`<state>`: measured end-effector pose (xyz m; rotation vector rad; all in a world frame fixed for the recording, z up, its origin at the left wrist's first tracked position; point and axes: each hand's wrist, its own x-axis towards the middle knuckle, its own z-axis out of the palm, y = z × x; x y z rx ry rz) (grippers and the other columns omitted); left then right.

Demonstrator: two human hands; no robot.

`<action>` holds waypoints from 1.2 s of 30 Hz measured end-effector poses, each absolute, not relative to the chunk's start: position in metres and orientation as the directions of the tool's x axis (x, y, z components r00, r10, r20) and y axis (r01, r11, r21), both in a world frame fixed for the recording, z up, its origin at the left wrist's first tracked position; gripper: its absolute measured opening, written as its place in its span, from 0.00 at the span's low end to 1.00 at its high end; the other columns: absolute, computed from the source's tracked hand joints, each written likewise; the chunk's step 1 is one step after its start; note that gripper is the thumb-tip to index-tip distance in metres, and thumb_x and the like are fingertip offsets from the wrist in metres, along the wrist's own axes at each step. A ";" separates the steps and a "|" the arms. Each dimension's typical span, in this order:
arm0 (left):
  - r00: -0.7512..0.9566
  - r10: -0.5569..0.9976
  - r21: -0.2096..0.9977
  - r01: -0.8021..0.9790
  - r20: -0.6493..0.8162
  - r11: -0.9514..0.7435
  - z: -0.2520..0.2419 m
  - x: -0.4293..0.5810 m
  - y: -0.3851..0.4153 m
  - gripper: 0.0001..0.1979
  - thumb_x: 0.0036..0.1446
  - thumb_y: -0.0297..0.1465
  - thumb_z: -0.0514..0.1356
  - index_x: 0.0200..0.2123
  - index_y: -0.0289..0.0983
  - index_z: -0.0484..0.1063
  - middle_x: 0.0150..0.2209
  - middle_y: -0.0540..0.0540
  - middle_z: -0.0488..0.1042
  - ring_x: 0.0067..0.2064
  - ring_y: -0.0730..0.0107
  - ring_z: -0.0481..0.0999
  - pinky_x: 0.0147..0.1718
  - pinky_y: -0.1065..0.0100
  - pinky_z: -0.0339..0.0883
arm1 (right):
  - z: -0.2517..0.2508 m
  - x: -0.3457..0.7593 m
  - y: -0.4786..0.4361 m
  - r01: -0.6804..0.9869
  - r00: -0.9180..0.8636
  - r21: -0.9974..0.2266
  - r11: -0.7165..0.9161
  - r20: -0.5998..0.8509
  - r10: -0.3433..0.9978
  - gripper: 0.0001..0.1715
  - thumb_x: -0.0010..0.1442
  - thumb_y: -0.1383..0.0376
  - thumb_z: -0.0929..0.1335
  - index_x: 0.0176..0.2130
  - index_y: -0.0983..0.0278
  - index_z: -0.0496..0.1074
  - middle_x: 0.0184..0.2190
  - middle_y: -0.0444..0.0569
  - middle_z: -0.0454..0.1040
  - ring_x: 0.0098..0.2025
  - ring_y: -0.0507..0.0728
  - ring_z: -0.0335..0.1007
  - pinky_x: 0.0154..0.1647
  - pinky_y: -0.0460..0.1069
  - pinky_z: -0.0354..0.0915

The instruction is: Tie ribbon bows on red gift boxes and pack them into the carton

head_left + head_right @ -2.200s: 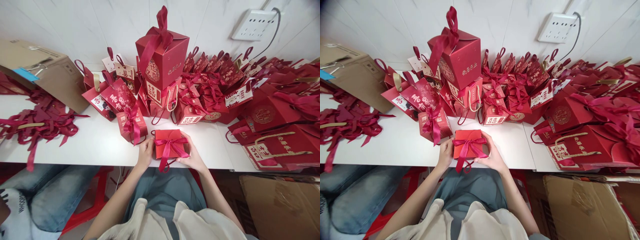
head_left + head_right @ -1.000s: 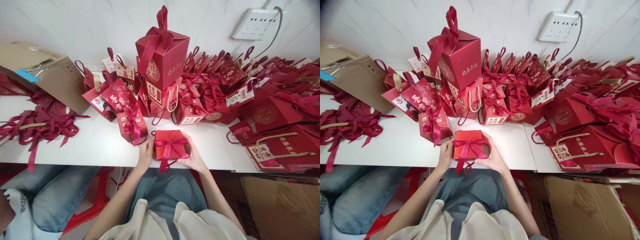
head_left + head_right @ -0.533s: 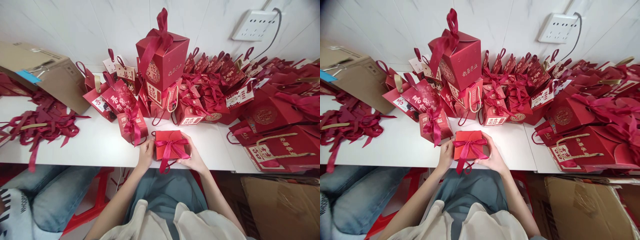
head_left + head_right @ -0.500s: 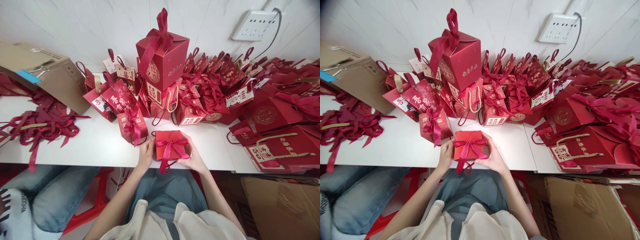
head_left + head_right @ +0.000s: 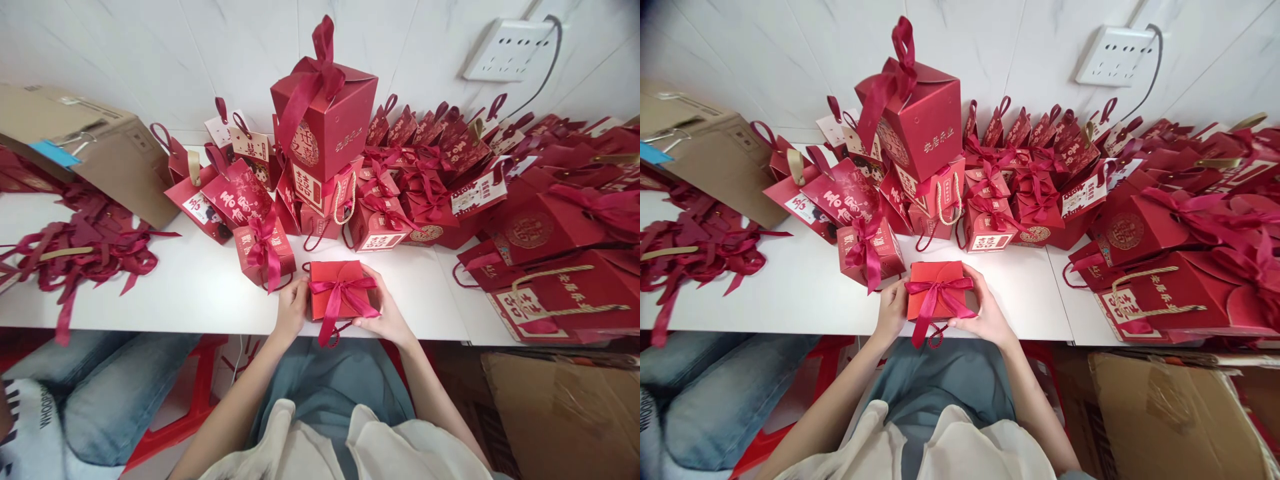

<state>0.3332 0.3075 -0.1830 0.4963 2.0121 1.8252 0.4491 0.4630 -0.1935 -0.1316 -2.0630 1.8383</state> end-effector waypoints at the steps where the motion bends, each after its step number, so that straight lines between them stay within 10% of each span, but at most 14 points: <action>1: -0.866 0.498 0.996 0.007 -0.041 0.094 -0.183 0.333 0.308 0.18 0.56 0.43 0.50 0.21 0.37 0.63 0.22 0.51 0.65 0.26 0.71 0.62 0.27 0.71 0.57 | -0.194 0.449 0.463 -0.172 -0.927 -0.975 0.141 0.209 0.311 0.53 0.44 0.49 0.75 0.61 0.57 0.53 0.62 0.55 0.55 0.63 0.66 0.53 0.63 0.60 0.52; 36: -0.881 0.473 0.996 0.011 -0.034 0.091 -0.179 0.331 0.309 0.21 0.53 0.47 0.53 0.17 0.37 0.59 0.18 0.52 0.60 0.22 0.73 0.57 0.22 0.71 0.54 | -0.197 0.449 0.465 -0.158 -0.940 -0.979 0.129 0.189 0.283 0.55 0.44 0.47 0.74 0.63 0.58 0.50 0.62 0.57 0.54 0.63 0.66 0.53 0.63 0.61 0.51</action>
